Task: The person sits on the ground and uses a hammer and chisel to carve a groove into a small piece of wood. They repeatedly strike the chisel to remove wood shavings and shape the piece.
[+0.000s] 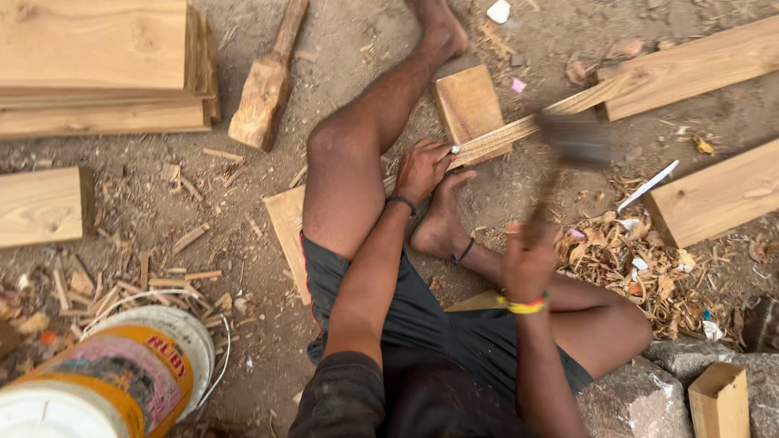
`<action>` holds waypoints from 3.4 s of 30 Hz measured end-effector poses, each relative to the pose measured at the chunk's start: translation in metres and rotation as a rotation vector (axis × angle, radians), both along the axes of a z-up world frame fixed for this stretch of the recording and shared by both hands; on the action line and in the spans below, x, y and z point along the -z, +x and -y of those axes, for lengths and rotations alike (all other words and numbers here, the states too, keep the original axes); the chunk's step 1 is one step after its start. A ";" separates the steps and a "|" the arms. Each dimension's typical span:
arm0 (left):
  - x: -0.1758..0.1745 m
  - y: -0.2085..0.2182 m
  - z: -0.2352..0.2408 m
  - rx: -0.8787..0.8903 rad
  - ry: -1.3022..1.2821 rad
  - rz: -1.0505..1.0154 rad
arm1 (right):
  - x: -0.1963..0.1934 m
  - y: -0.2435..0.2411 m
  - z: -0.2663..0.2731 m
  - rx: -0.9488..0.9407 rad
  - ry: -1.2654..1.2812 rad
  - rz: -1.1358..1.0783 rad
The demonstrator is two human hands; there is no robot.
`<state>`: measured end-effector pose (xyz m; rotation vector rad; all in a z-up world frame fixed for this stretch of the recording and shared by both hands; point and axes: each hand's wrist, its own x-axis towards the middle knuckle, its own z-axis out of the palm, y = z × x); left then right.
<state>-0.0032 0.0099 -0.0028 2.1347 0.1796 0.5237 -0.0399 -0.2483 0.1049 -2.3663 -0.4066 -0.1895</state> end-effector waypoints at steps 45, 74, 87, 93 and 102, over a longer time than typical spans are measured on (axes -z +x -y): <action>0.005 -0.009 0.003 0.076 -0.021 -0.125 | -0.061 -0.043 0.016 -0.092 0.551 -0.334; 0.001 -0.010 0.007 0.025 0.054 -0.088 | 0.157 -0.007 0.055 0.341 0.699 -1.241; 0.016 0.010 0.009 -0.127 0.103 -0.217 | 0.174 0.014 0.054 0.339 0.783 -1.298; 0.019 0.006 -0.005 -0.114 0.040 -0.102 | 0.156 0.018 0.049 0.292 0.810 -1.276; -0.169 -0.023 -0.003 0.169 0.294 0.238 | 0.182 0.021 0.054 0.298 0.871 -1.269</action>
